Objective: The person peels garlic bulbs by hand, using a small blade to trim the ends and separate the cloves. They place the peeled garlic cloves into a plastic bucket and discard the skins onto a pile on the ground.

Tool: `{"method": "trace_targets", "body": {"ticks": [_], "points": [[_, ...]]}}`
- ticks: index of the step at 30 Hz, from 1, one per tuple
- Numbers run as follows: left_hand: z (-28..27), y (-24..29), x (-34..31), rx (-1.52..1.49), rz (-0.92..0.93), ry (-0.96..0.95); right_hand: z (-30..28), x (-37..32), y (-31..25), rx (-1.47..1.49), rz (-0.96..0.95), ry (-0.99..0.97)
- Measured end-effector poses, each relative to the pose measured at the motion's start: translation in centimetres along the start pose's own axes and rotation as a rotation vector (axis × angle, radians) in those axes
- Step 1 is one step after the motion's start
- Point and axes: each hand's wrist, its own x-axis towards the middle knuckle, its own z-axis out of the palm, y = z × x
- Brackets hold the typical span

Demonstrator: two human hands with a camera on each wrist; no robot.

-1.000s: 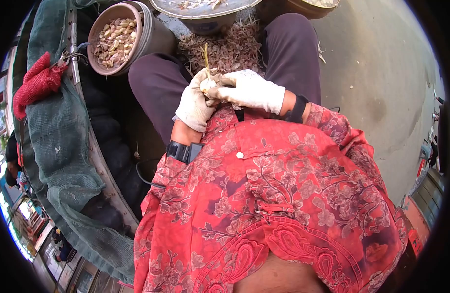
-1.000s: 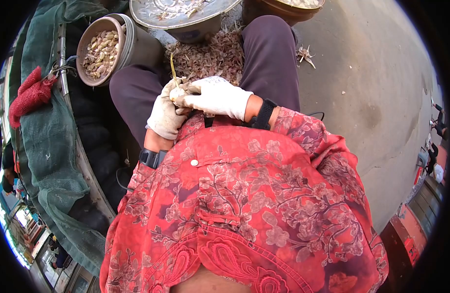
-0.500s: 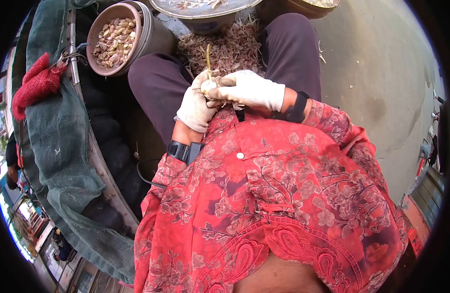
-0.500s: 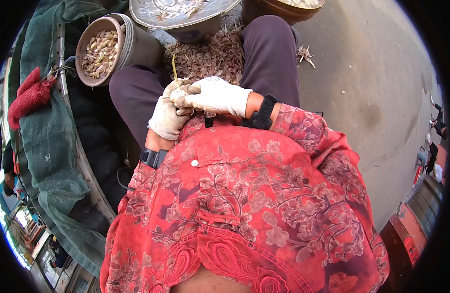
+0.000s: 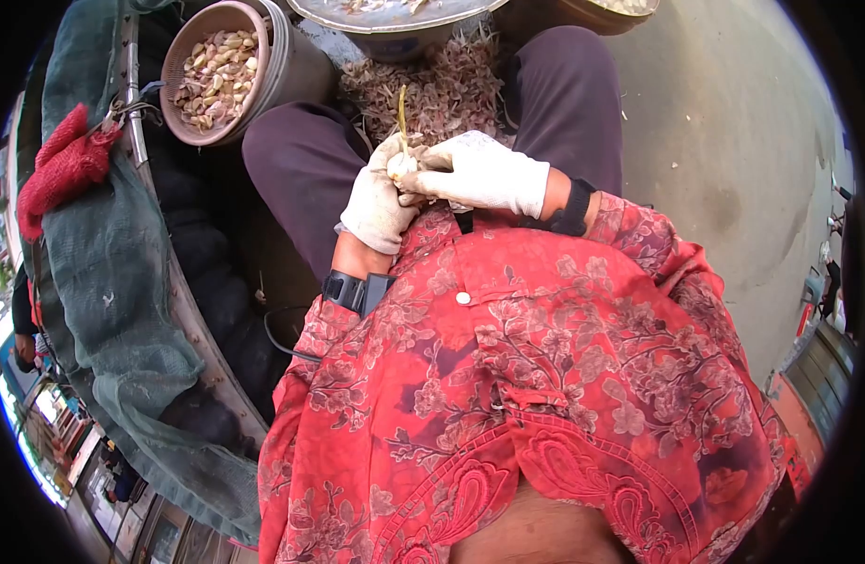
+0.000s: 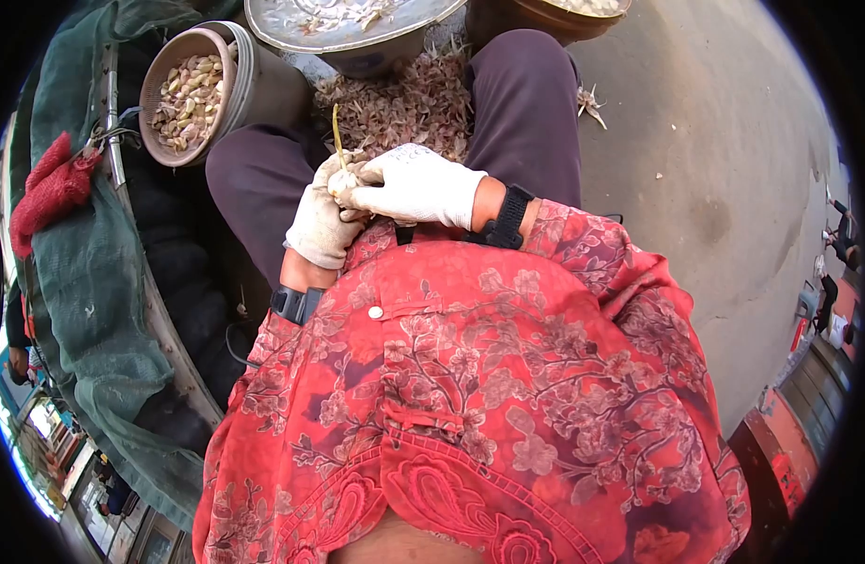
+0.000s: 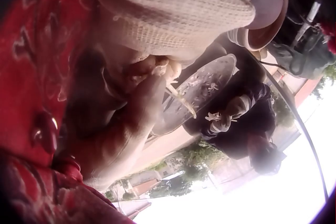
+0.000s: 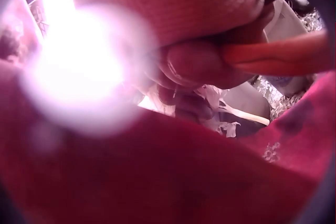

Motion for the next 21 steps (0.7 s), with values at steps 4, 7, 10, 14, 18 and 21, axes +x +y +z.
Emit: {"method": "trace_targets", "body": {"ticks": [4,7,10,14,18,21], "points": [[0.7,0.7,-0.1,0.34,-0.027,0.004,0.6,0.2,0.9,-0.117,-0.153,0.08],[4.2,2.2,-0.4,0.76,-0.043,0.142,0.6,-0.1,0.6,-0.223,-0.239,0.125],[2.9,1.3,-0.2,0.446,-0.054,0.173,0.8,0.0,0.9,-0.254,-0.251,0.124],[3.3,2.2,0.1,0.205,-0.118,0.276,1.0,-0.1,0.8,-0.274,-0.241,0.096],[1.2,1.2,-0.2,-0.009,-0.017,0.037,1.2,-0.1,1.0,0.108,-0.043,0.108],[3.0,2.6,-0.1,0.424,-0.095,0.158,1.1,-0.1,0.7,0.185,0.034,0.1]]}}
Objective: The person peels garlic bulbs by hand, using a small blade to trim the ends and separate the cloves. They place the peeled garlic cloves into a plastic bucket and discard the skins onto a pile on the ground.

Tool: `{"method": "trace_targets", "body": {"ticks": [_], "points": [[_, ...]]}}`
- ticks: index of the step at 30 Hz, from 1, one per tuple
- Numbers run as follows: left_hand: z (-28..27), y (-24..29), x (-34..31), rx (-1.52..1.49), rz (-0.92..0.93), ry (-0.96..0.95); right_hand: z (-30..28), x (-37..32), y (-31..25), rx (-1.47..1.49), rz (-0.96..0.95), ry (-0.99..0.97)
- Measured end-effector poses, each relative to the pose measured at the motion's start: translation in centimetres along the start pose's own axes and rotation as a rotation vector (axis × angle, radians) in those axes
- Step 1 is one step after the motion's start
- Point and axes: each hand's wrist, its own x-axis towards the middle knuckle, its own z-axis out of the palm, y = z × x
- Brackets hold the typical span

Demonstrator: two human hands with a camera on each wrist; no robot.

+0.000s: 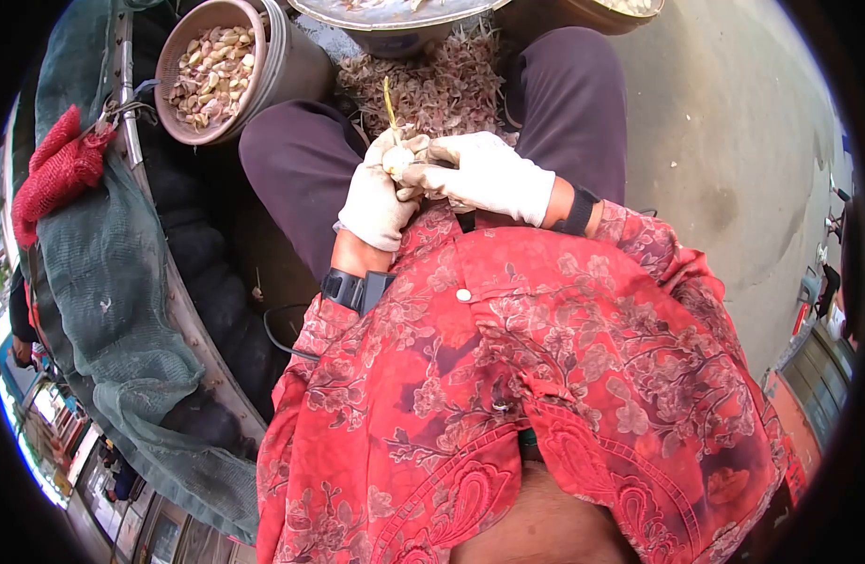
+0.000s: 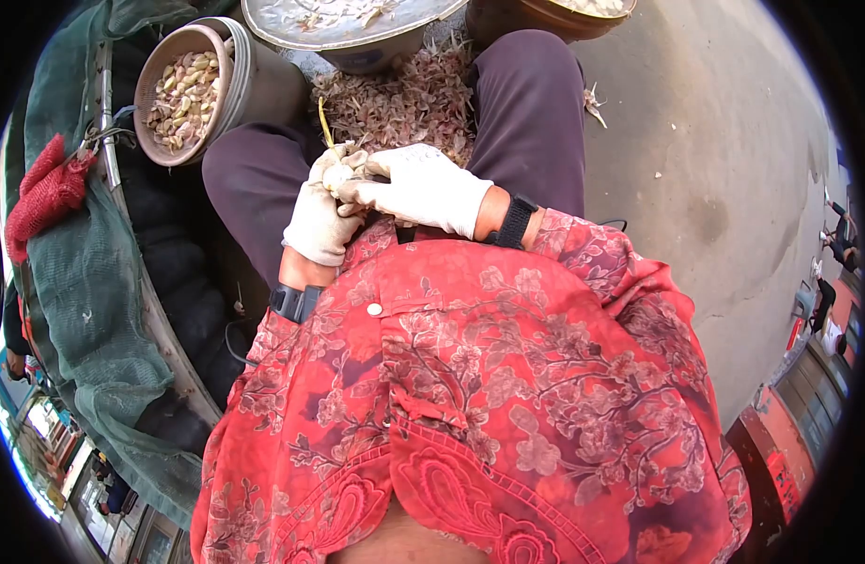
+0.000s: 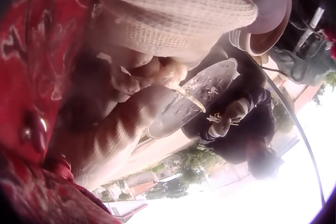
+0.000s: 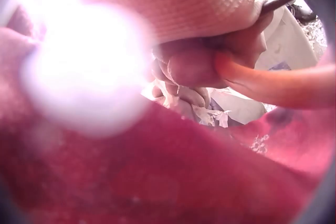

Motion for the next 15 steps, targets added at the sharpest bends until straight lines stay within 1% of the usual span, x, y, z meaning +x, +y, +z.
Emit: {"method": "trace_targets", "body": {"ticks": [1,2,4,5,7,8,10,11,13,14,15], "points": [[-0.2,-0.2,0.1,-0.349,0.02,-0.115,0.0,-0.1,-0.1,-0.008,0.014,0.011],[-0.4,-0.4,-0.1,-0.349,0.021,-0.115,0.1,-0.1,-0.2,-0.008,0.014,0.01],[1.1,1.2,-0.6,0.285,-0.033,0.106,0.1,-0.2,-0.4,-0.063,-0.075,0.064],[0.6,0.4,-0.4,0.285,-0.034,0.106,0.2,0.0,-0.1,-0.063,-0.075,0.064],[-0.2,-0.8,0.0,-0.327,0.039,-0.058,0.6,0.3,0.5,-0.018,-0.099,0.075],[-0.6,-1.2,-0.1,-0.327,0.039,-0.058,0.5,0.3,0.6,-0.018,-0.098,0.076],[-0.2,-0.6,-0.2,0.202,0.01,0.087,0.2,0.3,0.3,0.041,0.012,0.022],[-0.7,-1.4,0.1,0.202,0.009,0.087,0.2,0.4,0.3,0.042,0.012,0.022],[-1.6,-2.8,0.7,-0.513,0.093,-0.188,0.2,0.7,0.4,0.033,0.047,-0.005],[-2.1,-3.3,0.7,-0.513,0.093,-0.188,0.1,0.6,0.4,0.034,0.048,-0.005],[-1.8,-2.9,0.5,-0.528,0.043,-0.166,0.0,0.5,0.3,0.05,0.034,-0.019]]}}
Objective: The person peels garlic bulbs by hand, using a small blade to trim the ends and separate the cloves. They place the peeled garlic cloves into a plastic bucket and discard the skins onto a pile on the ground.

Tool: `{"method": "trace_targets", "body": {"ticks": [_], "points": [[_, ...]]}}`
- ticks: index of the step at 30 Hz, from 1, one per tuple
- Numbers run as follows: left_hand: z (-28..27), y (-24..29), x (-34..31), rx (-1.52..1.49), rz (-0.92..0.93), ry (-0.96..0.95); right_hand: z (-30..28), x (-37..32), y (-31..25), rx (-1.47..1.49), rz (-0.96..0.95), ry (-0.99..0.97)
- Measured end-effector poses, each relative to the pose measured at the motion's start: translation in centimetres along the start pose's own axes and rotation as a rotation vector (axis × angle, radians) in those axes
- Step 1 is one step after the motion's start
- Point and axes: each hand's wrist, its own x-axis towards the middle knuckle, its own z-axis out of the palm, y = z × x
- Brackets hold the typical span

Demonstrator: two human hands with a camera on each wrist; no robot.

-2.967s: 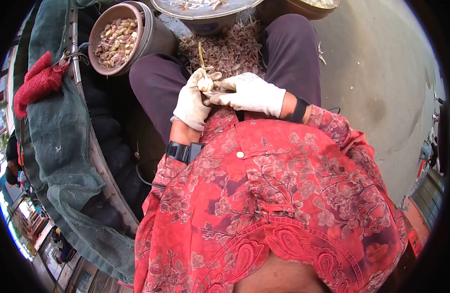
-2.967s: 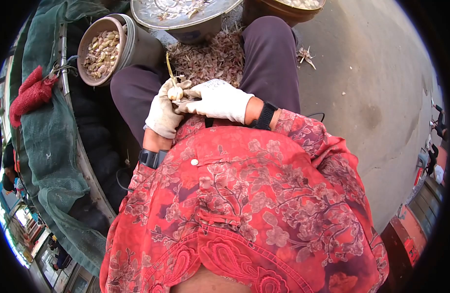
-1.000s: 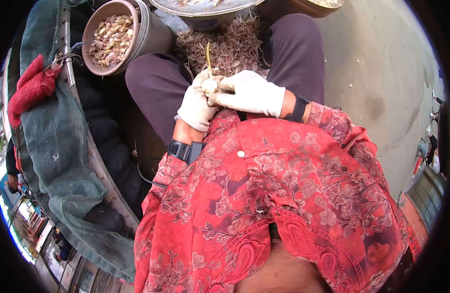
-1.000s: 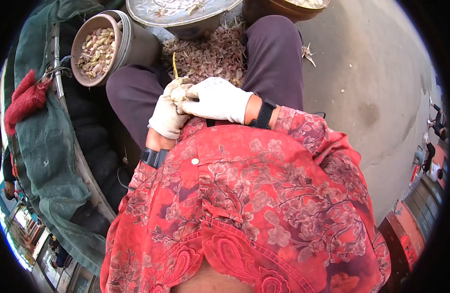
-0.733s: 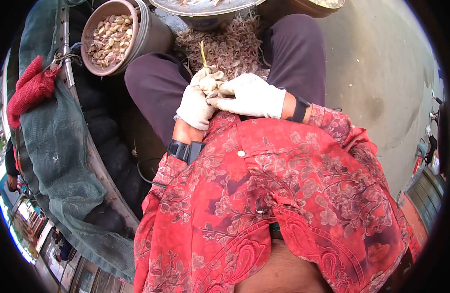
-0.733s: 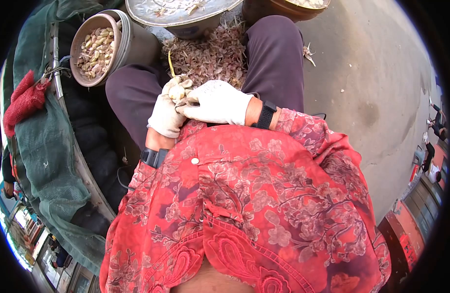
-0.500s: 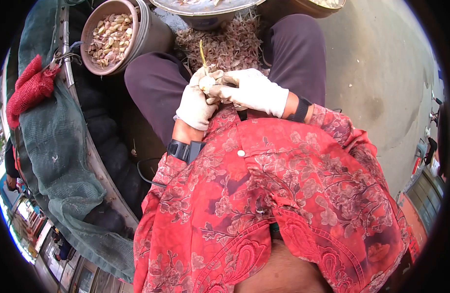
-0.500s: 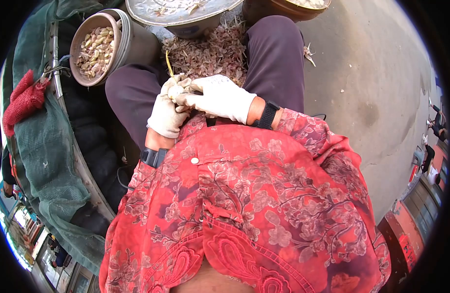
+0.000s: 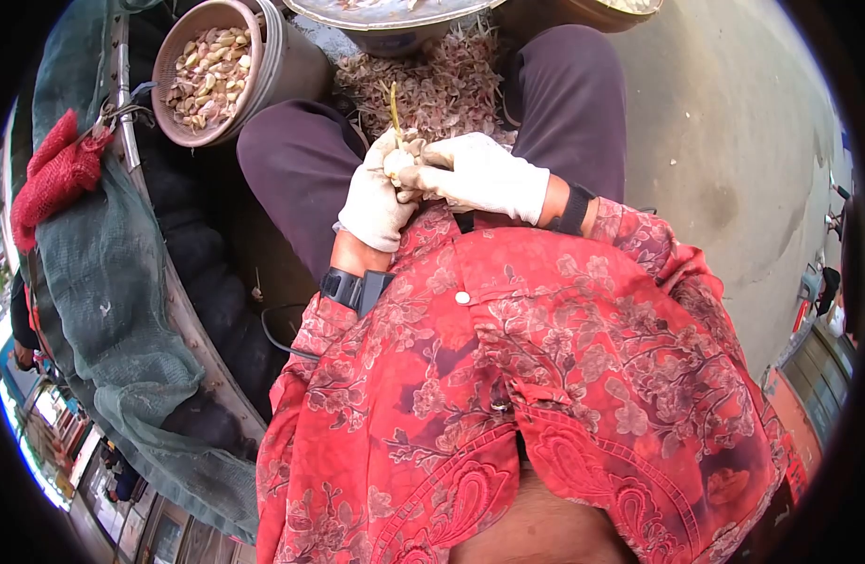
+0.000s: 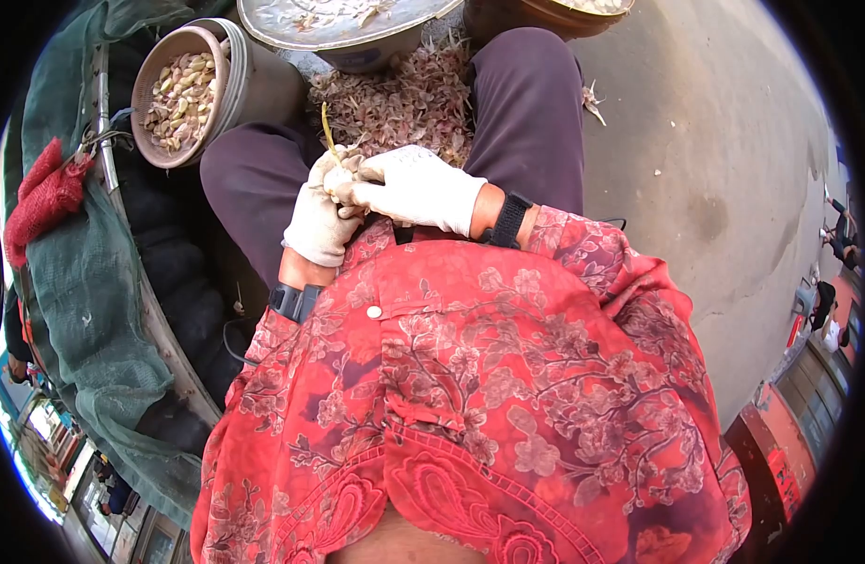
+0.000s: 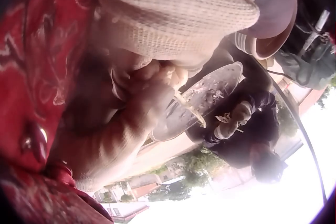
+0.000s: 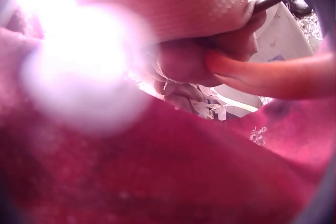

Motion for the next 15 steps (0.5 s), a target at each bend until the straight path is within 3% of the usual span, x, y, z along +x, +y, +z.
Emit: {"method": "trace_targets", "body": {"ticks": [2,5,7,11,13,14,15], "points": [[0.5,0.4,0.1,-0.017,-0.041,0.035,-0.2,-0.2,-0.4,0.017,-0.013,-0.014],[0.9,0.6,0.3,-0.162,-0.072,-0.12,-0.3,-0.2,-0.7,-0.017,0.008,-0.027],[1.5,0.2,0.0,0.185,0.002,0.144,0.1,0.4,0.0,-0.061,-0.092,0.004],[1.5,0.2,0.2,0.148,-0.003,0.106,0.1,0.3,-0.1,-0.268,-0.244,0.069],[3.1,0.1,0.6,0.241,-0.021,0.374,0.2,0.6,0.3,-0.528,-0.364,0.092],[2.2,-0.2,0.6,0.24,-0.021,0.373,0.4,0.7,0.6,-0.528,-0.363,0.092],[1.6,-0.2,0.9,-0.065,-0.005,0.216,0.5,0.8,0.9,-0.564,-0.409,0.1]]}}
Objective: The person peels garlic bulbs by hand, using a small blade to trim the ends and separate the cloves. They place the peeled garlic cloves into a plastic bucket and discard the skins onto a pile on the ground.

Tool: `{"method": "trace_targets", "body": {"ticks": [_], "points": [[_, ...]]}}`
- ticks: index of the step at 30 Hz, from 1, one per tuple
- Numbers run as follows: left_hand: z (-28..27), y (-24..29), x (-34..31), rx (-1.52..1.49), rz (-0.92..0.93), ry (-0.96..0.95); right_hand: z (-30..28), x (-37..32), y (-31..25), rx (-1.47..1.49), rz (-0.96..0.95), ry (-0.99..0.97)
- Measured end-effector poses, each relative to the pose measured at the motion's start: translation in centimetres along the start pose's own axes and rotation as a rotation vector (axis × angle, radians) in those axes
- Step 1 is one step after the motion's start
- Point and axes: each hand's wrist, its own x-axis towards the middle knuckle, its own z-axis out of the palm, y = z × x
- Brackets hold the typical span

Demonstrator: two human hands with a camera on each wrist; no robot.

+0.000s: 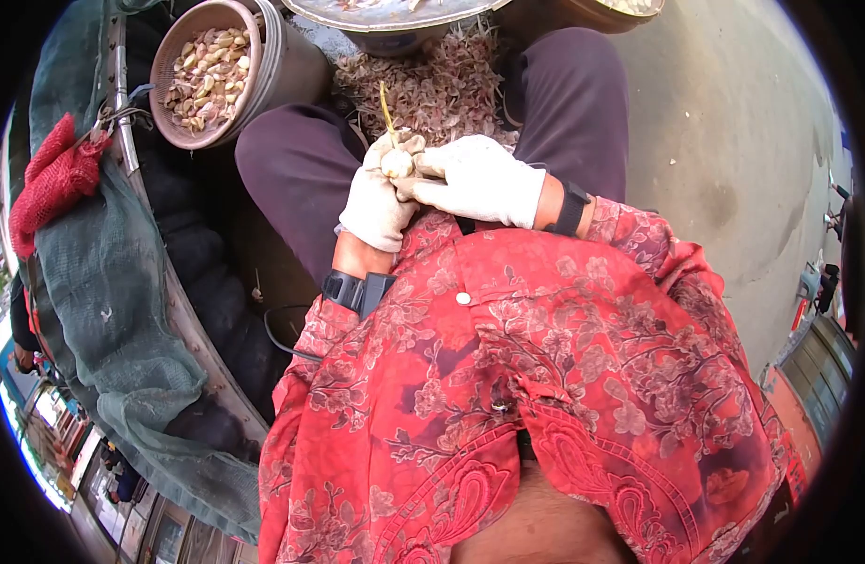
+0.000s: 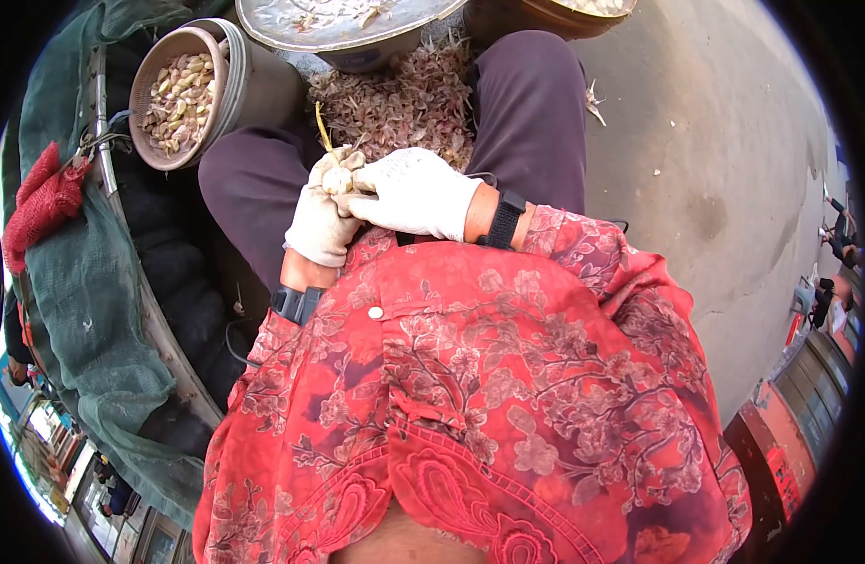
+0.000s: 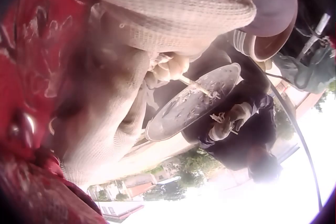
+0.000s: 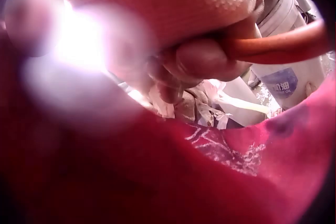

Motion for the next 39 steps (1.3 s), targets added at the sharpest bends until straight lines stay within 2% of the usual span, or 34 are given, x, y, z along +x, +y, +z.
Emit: {"method": "trace_targets", "body": {"ticks": [1,2,4,6,8,9,10,11,12,14,15,18,21,22,25,27,31,35,37,38,39], "points": [[-0.5,0.0,0.2,-0.303,-0.021,-0.161,0.1,0.0,0.1,-0.036,-0.044,0.013],[-1.0,-0.2,0.0,-0.304,-0.022,-0.161,0.0,-0.2,0.3,-0.036,-0.043,0.013],[1.4,0.5,-0.6,0.092,0.057,0.115,-0.9,-0.2,-0.1,-0.047,-0.036,-0.094],[0.5,0.4,-0.2,0.023,0.032,0.041,-2.0,0.1,-0.8,-0.043,0.025,-0.124],[-0.1,0.1,0.1,0.206,0.108,0.026,-3.2,0.5,-0.7,-0.023,0.034,-0.201],[2.7,1.0,-0.1,0.155,0.055,0.178,-3.3,0.9,0.2,-0.082,0.012,-0.189],[2.9,1.5,0.2,-0.035,-0.01,0.138,-4.2,1.3,0.3,-0.088,0.065,-0.203],[3.0,2.0,0.4,-0.227,-0.077,0.096,-5.5,1.5,0.3,-0.055,0.024,-0.151],[4.5,2.1,0.2,-0.1,-0.045,0.218,-6.5,2.2,0.2,-0.098,0.148,-0.185],[5.8,2.1,0.4,-0.093,0.015,0.296,-7.6,2.9,1.5,-0.193,0.17,-0.058],[5.4,2.0,0.4,-0.103,0.029,0.269,-7.9,3.4,2.4,-0.284,0.147,0.008],[6.5,2.8,0.5,0.007,0.027,0.308,-8.1,5.1,4.8,-0.521,-0.007,0.197],[5.8,2.5,0.8,-0.023,0.027,0.227,-8.6,6.8,6.0,-0.64,0.033,0.284],[5.8,2.7,0.7,-0.032,0.02,0.144,-8.7,7.4,6.5,-0.652,-0.015,0.345],[6.2,2.9,1.3,0.013,0.079,0.217,-9.3,8.6,6.5,-0.77,0.023,0.31],[6.1,3.6,1.6,0.009,0.066,0.091,-9.8,8.8,6.2,-0.788,0.033,0.317],[6.9,4.1,1.9,0.091,0.138,0.08,-11.3,9.8,6.6,-0.794,-0.02,0.429],[8.6,4.4,2.2,0.124,0.173,0.127,-12.3,10.1,7.3,-0.849,0.027,0.312],[8.9,4.5,2.3,0.173,0.198,0.092,-12.0,10.0,7.4,-0.863,-0.029,0.382],[8.8,4.6,2.4,0.177,0.199,0.09,-11.5,10.0,7.5,-0.798,-0.078,0.487],[8.8,4.6,2.4,0.199,0.212,0.099,-11.6,9.5,6.1,-0.75,-0.071,0.512]]}}
